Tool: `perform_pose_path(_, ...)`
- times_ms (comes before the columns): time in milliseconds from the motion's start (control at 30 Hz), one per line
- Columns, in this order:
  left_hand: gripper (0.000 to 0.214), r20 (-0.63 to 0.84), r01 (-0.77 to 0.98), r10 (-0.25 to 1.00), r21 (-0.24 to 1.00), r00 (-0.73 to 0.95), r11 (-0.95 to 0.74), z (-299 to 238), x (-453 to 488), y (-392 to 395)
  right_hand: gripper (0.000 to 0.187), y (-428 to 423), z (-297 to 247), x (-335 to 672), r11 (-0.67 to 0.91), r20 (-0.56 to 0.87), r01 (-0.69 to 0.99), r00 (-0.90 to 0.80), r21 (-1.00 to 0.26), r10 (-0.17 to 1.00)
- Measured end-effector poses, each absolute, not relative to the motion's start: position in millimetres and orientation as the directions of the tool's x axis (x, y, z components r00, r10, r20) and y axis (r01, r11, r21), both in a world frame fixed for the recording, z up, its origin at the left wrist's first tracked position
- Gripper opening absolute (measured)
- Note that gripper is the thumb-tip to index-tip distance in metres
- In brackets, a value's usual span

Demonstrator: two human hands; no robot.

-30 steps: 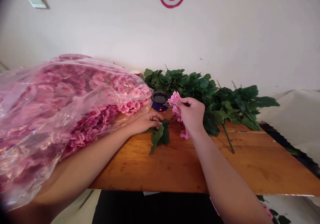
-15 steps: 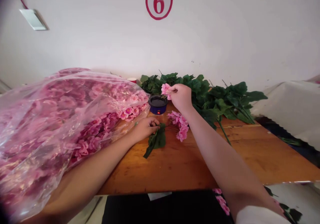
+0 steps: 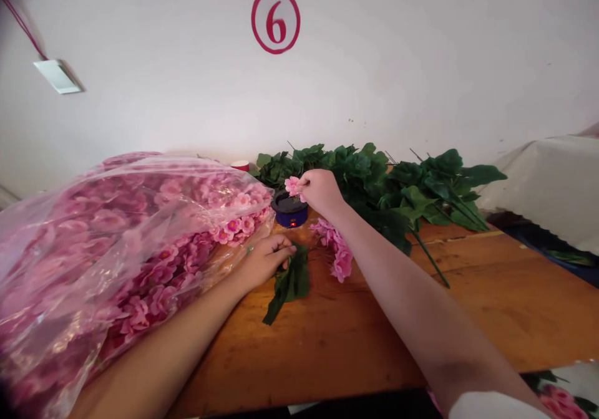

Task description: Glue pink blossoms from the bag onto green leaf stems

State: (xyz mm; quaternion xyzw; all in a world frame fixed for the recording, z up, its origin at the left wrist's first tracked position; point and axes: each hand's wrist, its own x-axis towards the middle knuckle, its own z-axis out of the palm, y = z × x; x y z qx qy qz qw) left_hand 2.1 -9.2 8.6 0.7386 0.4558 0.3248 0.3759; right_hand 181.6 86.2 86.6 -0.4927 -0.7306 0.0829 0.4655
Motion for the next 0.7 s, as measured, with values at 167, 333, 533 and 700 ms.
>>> perform_pose_path(167,0.026,0.142,0.445,0.91,0.836,0.39,-0.321,9.3,0.9,-10.1,0.018,85.6,82.2,176.2,0.59,0.674,0.652,-0.161,-0.475,0.721)
perform_pose_path(333,0.023,0.134,0.431,0.905,0.845,0.404,-0.317,7.6,-0.3,-8.8,0.017,86.9,78.5,174.4,0.605,0.665,0.641,-0.191,-0.473,0.722)
perform_pose_path(533,0.025,0.137,0.45,0.903,0.831,0.406,-0.328,8.8,-0.4,-9.1,0.018,87.4,76.6,173.5,0.59,0.673,0.65,-0.16,-0.479,0.722)
perform_pose_path(700,0.024,0.128,0.472,0.906,0.819,0.404,-0.327,12.2,-0.1,-10.8,0.019,85.3,77.4,172.0,0.572,0.636,0.629,-0.155,-0.527,0.756)
